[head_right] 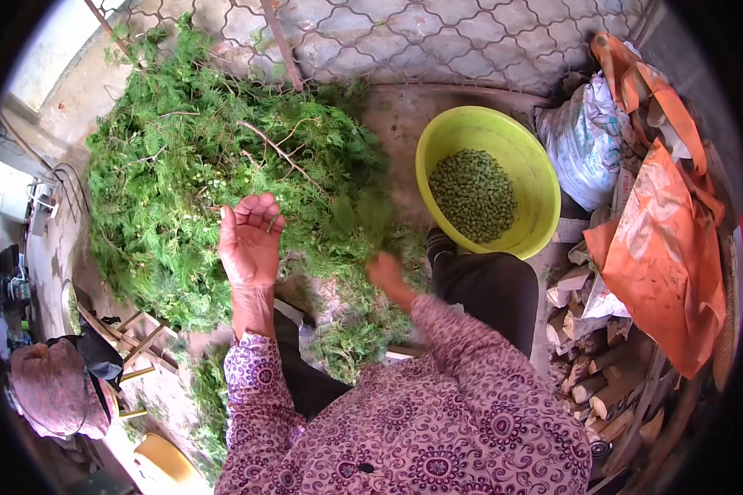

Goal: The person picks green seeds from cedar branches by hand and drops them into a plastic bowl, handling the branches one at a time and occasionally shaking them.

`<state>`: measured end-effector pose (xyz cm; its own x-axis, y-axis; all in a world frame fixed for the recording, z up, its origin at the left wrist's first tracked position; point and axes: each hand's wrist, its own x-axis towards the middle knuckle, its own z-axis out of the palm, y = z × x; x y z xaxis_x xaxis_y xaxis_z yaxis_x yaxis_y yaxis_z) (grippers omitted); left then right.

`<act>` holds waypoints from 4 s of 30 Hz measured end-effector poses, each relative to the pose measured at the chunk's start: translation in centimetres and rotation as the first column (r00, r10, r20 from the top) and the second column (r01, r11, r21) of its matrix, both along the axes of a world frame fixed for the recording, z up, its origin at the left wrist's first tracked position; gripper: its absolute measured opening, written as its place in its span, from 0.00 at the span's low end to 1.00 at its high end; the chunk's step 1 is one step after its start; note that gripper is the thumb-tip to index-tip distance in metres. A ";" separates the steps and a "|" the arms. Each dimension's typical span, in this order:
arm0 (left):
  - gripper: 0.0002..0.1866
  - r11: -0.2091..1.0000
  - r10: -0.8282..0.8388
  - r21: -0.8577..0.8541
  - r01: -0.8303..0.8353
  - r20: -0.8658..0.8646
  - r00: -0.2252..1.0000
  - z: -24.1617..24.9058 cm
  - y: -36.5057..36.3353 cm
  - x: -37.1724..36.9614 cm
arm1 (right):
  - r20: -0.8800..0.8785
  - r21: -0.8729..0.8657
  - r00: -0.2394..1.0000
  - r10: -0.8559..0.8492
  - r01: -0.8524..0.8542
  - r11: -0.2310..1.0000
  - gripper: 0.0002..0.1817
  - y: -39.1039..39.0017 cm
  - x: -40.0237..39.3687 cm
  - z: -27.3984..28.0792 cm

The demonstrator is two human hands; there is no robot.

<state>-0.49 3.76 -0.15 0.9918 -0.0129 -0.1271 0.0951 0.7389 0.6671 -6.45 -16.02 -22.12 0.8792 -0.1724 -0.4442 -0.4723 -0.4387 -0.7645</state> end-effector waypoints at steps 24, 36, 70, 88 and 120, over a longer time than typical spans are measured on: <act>0.24 0.997 0.000 -0.081 0.000 -0.004 1.000 1.0 1.8 -1.2 | -0.227 -0.111 0.859 0.458 -0.490 0.865 0.17 -2.4 2.7 -7.2; 0.25 0.994 -0.018 -0.108 0.022 0.043 0.999 0.9 2.3 -1.0 | -0.199 -0.345 0.942 0.270 -0.325 0.881 0.26 -9.3 3.0 -11.6; 0.23 0.961 0.093 -0.264 -0.079 0.039 0.995 1.8 5.9 -1.9 | -0.018 0.335 0.701 0.713 -0.668 0.665 0.12 2.5 0.7 4.3; 0.23 0.952 0.164 -0.267 -0.152 0.023 0.986 2.3 6.2 -2.5 | 0.191 -0.191 0.914 0.359 -0.324 0.926 0.36 11.6 24.0 4.5; 0.16 0.682 0.015 0.689 -0.246 0.323 0.946 1.4 0.8 -1.0 | 0.412 0.328 0.816 0.406 -0.548 0.769 0.09 -3.9 8.8 23.5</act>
<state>-1.46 4.56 1.26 0.9684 0.0994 0.2287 -0.2315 0.0170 0.9727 2.35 -19.91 1.38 0.8935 0.4433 -0.0724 -0.0045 -0.1524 -0.9883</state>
